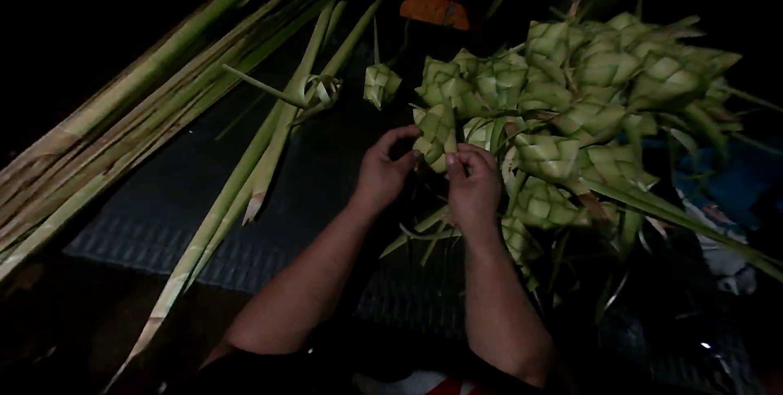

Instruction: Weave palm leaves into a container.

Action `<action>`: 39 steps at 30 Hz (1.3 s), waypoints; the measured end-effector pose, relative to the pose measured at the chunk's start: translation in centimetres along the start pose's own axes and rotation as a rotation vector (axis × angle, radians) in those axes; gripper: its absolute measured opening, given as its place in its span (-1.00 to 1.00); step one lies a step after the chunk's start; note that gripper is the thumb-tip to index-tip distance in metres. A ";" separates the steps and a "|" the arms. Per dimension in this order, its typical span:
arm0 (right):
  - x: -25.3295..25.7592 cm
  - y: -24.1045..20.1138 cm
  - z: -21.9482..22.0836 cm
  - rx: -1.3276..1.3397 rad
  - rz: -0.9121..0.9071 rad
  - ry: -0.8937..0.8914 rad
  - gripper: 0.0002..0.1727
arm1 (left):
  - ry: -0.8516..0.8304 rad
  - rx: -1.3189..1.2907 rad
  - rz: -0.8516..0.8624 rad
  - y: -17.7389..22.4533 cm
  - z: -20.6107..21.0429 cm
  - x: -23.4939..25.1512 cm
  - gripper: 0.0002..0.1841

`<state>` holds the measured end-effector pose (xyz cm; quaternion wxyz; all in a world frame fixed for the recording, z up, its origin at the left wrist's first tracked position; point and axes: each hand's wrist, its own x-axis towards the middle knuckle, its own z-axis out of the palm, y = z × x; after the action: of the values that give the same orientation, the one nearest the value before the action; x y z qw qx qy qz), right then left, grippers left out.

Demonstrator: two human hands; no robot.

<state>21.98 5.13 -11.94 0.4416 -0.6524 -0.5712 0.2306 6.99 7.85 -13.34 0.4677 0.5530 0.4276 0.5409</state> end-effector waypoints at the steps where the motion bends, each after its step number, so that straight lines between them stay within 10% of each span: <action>1: 0.0 -0.1 -0.1 0.035 0.040 -0.008 -0.74 | 0.021 0.033 0.013 -0.2 0.2 0.0 -0.63; 6: -0.1 -0.7 -0.2 0.279 0.183 0.006 -0.66 | -0.015 0.372 0.122 0.2 0.5 -0.7 -0.74; 10: 0.2 -0.4 -0.1 0.465 0.249 -0.001 -0.67 | -0.112 0.528 -0.104 1.3 0.3 -0.8 -0.64; 29: -0.2 -0.7 -0.9 0.116 0.012 -0.014 -0.72 | -0.179 0.485 0.031 1.7 -1.0 -0.6 -0.92; 39: 0.2 0.1 -0.8 0.431 0.159 -0.038 -0.71 | -0.183 0.204 -0.097 2.2 -1.6 -0.6 -0.84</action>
<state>22.72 5.08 -11.55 0.5404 -0.5814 -0.4637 0.3936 5.25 6.92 -11.34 0.4717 0.6233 0.4621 0.4187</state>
